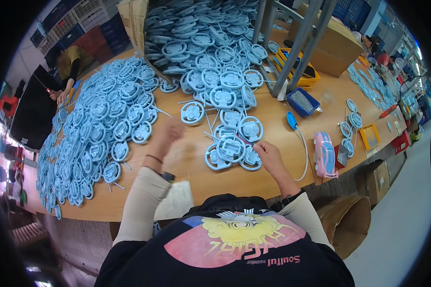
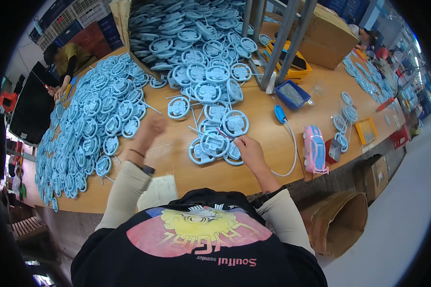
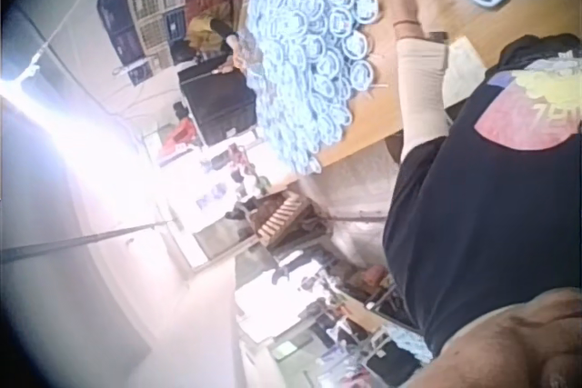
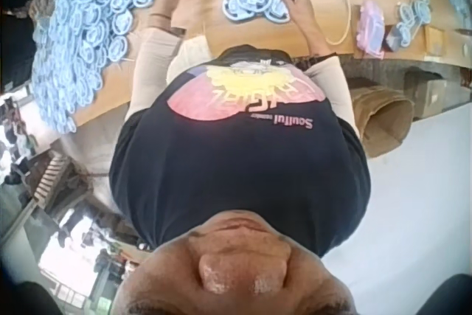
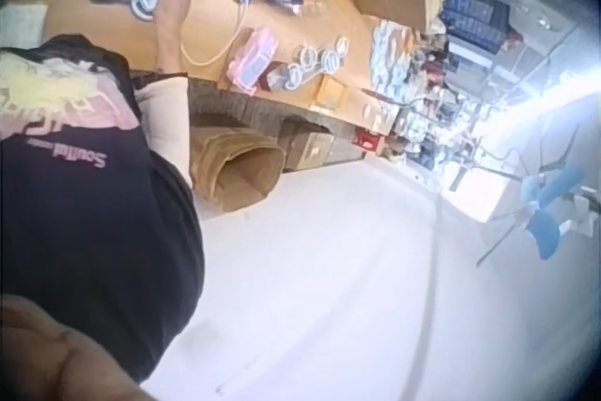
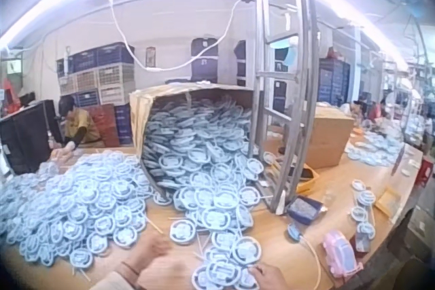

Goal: The person assembles small blue circular electronic devices by inserting wires into the central housing and attaching a white stick. They repeatedly pick up components from a large pile on the table, connect the wires, and place the finished units back onto the table.

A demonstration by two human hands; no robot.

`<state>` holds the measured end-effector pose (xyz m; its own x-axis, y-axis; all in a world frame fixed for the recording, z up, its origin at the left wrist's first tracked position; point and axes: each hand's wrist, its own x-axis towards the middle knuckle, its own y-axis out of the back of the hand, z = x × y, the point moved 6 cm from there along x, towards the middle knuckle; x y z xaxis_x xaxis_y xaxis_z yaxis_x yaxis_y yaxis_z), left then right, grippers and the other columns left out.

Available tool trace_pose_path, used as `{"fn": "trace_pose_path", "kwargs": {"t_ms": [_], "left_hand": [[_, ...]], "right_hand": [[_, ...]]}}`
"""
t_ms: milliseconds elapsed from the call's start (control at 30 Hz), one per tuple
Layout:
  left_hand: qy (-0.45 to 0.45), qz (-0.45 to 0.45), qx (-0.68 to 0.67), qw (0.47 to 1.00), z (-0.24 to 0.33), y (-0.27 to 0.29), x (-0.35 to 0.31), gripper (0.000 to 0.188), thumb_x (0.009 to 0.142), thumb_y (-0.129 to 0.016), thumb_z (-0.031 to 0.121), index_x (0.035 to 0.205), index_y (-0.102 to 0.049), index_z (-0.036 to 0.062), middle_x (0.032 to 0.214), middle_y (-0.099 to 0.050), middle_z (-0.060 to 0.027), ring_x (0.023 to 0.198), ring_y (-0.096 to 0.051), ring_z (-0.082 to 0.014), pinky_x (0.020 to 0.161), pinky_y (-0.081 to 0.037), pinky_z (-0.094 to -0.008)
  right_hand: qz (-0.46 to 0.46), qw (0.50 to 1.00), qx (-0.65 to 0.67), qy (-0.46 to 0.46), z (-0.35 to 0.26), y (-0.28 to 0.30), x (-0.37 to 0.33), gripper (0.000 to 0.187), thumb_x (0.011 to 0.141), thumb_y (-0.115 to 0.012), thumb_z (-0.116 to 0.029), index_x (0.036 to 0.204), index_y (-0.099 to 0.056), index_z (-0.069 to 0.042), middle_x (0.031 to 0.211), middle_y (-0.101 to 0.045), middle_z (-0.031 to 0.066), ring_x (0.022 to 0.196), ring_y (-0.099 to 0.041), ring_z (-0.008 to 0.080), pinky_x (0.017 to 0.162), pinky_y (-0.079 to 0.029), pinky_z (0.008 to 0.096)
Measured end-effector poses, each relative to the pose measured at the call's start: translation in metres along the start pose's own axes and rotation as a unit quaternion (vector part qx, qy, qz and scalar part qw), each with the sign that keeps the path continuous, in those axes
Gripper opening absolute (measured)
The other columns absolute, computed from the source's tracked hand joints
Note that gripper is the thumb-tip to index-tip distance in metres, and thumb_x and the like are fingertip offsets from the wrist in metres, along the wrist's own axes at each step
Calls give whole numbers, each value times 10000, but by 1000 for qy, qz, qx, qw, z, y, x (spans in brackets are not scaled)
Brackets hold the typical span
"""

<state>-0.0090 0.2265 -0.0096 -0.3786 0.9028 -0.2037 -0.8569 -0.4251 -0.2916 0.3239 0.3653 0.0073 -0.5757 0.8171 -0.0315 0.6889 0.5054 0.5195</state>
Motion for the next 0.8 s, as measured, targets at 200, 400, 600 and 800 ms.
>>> {"fn": "trace_pose_path", "kwargs": {"t_ms": [200, 400, 600, 800], "left_hand": [[13, -25, 558, 830, -52, -126, 5, 468, 727, -599, 427, 880, -623, -15, 834, -627, -183, 788, -610, -275, 670, -480, -356], [12, 9, 570, 821, -68, -117, 21, 485, 668, -668, 441, 852, -638, -7, 756, -628, -145, 710, -607, -250, 646, -477, -334], [166, -71, 207, 962, -61, -95, -3, 271, 756, -677, 236, 931, -595, 46, 790, -591, -44, 739, -578, -109, 643, -484, -237], [153, -23, -38, 987, -46, -83, -54, 276, 866, -553, 211, 1063, -506, 24, 920, -573, -53, 787, -594, -158, 726, -520, -311]], "right_hand": [[-39, 989, -138, -20, 4, -15, -5, 269, 810, -532, -301, 802, -629, -50, 732, -607, 163, 697, -581, 333, 622, -438, 412], [-66, 989, -130, -19, 0, -14, 0, 264, 794, -555, -302, 789, -637, -52, 738, -615, 154, 692, -585, 322, 612, -441, 405], [-147, 989, -22, 12, -20, -17, -4, 256, 792, -575, -280, 779, -624, -30, 666, -592, 134, 616, -558, 279, 583, -425, 357], [-184, 980, -54, 59, -54, -27, -10, 225, 806, -564, -237, 783, -616, -20, 643, -574, 131, 599, -539, 271, 568, -407, 349]]}}
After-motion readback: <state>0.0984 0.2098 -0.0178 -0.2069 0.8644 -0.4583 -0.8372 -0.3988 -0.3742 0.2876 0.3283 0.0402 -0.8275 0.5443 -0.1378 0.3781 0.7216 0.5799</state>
